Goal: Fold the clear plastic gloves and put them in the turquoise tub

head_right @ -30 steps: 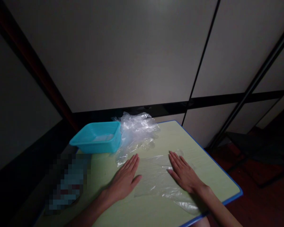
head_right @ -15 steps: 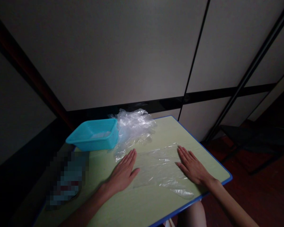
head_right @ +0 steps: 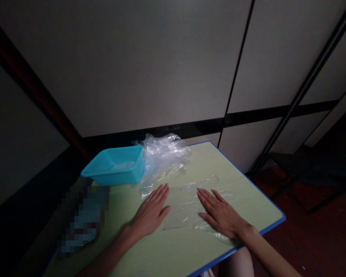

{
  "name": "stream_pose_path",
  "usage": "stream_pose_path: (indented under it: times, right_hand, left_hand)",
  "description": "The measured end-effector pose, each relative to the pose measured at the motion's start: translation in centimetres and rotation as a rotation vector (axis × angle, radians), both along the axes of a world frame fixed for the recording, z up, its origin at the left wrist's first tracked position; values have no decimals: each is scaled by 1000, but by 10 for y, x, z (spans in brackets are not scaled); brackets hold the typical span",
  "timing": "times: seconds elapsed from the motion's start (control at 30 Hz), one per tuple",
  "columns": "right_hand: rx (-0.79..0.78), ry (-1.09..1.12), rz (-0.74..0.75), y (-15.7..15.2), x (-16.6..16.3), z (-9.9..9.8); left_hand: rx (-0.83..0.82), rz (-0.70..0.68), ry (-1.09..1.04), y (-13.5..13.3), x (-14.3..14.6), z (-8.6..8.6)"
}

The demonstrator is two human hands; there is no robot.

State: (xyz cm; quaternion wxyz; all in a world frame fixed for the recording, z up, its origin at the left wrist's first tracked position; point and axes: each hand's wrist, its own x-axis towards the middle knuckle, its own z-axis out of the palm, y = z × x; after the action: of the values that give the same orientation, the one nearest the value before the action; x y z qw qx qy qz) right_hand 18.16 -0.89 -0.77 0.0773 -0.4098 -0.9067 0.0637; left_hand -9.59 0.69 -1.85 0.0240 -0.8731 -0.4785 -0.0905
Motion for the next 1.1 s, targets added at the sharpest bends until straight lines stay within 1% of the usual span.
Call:
stream_pose_path:
  times: [0.1, 0.2, 0.3, 0.37, 0.5, 0.63, 0.77, 0.97, 1.03, 1.1]
  right_hand:
    - [-14, 9, 0, 0, 1, -1]
    - [-53, 47, -21, 2, 6, 4]
    - [-79, 56, -29, 1, 19, 17]
    - [-70, 31, 4, -3, 29, 28]
    - [-85, -7, 83, -22, 46, 50]
    - [-124, -51, 103, -42, 47, 63]
    - [-144, -136, 111, -50, 43, 64]
    - [-88, -155, 154, -46, 40, 50]
    - [-78, -156, 158, -44, 39, 52]
    - [-74, -143, 147, -42, 37, 60]
  left_hand:
    - [0, 0, -3, 0, 0, 0]
    - [4, -5, -8, 1, 0, -1]
    - [-1, 7, -4, 1, 0, -2]
    - [-5, 18, -4, 1, 1, -3]
    - [6, 19, -27, 1, 1, -2]
    - [12, 12, -24, 1, 1, 0]
    - [20, 11, -4, 2, 1, -1]
    - [27, 6, 22, 4, 0, -4]
    - [31, 7, 26, 5, 0, -5]
    - [38, 5, 28, 5, -1, -5]
